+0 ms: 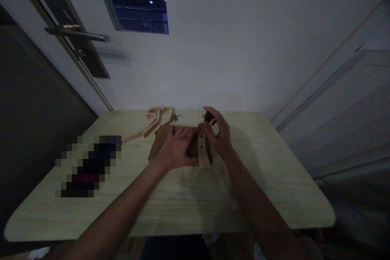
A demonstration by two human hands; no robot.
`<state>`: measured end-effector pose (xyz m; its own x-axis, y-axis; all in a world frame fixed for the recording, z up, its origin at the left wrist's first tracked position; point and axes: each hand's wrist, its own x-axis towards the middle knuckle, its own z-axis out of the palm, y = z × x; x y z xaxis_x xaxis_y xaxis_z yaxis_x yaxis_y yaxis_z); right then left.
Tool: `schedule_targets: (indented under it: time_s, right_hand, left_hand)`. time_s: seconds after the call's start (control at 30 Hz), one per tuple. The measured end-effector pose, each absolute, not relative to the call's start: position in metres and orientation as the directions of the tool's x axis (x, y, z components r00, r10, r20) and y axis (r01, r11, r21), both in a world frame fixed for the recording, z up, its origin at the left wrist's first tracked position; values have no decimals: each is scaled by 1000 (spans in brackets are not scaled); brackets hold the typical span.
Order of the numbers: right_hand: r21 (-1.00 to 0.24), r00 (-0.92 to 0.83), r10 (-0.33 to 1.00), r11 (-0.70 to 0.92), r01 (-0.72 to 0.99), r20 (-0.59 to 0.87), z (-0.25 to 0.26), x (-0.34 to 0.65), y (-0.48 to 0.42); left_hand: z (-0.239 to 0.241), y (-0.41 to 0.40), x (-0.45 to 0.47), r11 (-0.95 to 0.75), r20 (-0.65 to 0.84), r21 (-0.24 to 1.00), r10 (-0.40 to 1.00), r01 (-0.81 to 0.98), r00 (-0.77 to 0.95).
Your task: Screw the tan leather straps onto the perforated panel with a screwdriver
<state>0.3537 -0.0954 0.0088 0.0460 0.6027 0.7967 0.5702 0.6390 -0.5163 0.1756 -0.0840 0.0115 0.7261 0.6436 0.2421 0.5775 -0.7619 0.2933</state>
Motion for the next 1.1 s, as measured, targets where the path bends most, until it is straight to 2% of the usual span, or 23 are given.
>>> schedule_targets:
  time_s: [0.13,0.4,0.77,0.97,1.1]
  right_hand:
    - [-557,22,637,656,509,771,8,355,-96]
    - [-540,160,562,617,573,812,6,351,-91]
    - [-532,26,628,636,560,778,6,352,-95]
    - [-540,176,552,613,577,815,1,351,-89]
    - [-565,183,579,594,573,794,-1,348,-88]
  left_hand:
    - [12,-84,176,-757,235,298,648,581,725]
    - [11,-84,176,-754,232,295,652,587,722]
    - [15,-85,177,-749,209,288,658,597,724]
    - [15,-86,177,-745,214,306,660,593,720]
    - [14,-85,177,-749,215,295,657,593,722]
